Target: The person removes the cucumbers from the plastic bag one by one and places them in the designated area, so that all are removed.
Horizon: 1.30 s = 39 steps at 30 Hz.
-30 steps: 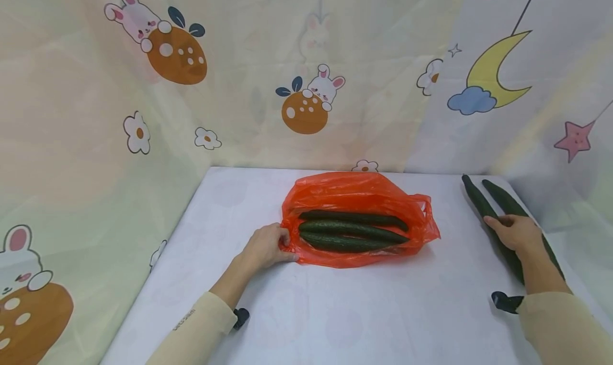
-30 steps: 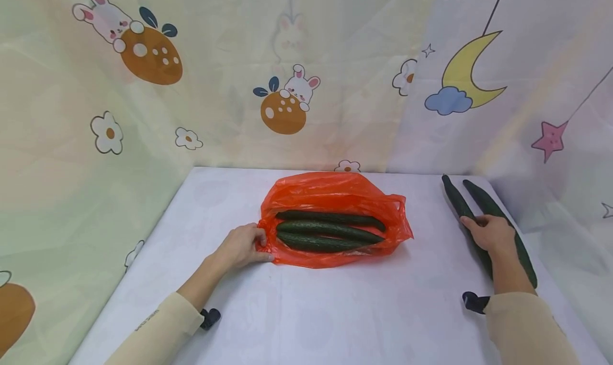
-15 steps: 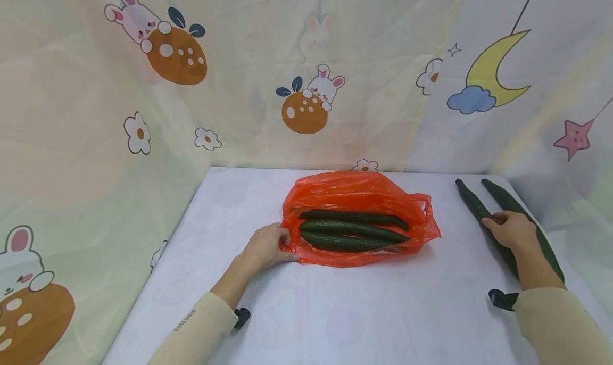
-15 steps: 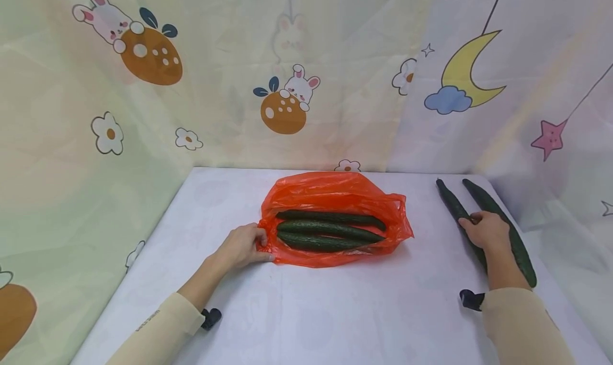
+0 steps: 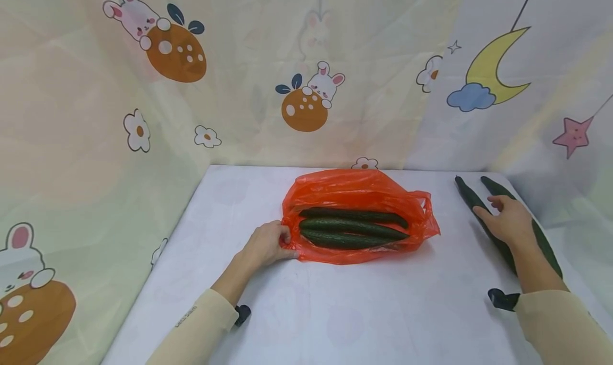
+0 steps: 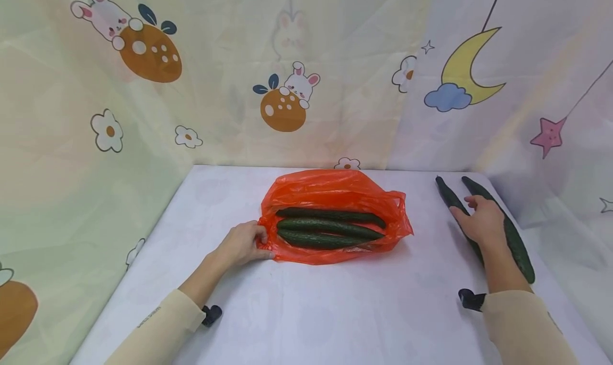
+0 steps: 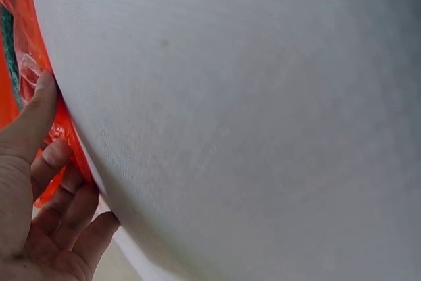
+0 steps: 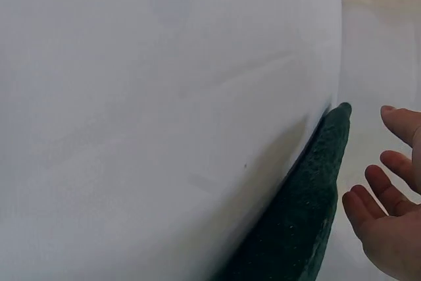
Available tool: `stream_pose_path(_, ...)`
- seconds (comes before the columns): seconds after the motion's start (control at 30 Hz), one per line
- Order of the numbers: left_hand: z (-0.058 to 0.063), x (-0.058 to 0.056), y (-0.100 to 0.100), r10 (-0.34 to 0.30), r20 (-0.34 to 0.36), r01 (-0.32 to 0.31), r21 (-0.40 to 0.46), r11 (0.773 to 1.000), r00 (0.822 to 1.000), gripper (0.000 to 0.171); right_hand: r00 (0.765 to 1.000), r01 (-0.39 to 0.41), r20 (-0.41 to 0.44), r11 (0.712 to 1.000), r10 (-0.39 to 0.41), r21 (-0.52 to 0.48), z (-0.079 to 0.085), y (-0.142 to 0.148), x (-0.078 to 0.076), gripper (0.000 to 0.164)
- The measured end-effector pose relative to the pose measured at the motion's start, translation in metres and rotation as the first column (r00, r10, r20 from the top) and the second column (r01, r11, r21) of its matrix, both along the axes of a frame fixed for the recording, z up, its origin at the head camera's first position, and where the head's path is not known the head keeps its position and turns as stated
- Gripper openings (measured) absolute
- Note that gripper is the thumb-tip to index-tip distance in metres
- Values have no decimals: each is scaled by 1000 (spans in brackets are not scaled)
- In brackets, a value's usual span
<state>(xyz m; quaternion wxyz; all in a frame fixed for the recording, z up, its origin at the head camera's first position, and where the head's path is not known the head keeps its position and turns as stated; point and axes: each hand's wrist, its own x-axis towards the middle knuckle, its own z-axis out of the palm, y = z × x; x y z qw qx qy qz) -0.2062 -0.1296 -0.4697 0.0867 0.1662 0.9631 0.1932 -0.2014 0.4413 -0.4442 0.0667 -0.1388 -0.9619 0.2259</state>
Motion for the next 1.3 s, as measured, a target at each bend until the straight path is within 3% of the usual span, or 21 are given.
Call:
stream_pose_path(0.17, 0, -1, 0, -1, 10, 1, -3, 1000, 1000, 40, 1000, -5, 11, 1000, 5, -20, 8, -12, -2, 70)
stream_pose_path(0.47, 1, -2, 0, -36, -16, 35, -8, 999, 999, 41, 996, -79, -46, 996, 77, -44, 21, -39, 0, 70)
stream_pose_path(0.9, 2, -2, -2, -53, -4, 53, -5, 999, 999, 38, 979, -195, -72, 980, 192, -30, 45, -73, -1, 70)
stream_pose_path(1.3, 3, 2, -5, -51, 17, 50, 17, 999, 999, 35, 965, -255, -79, 966, 252, -37, 66, -103, 0, 70)
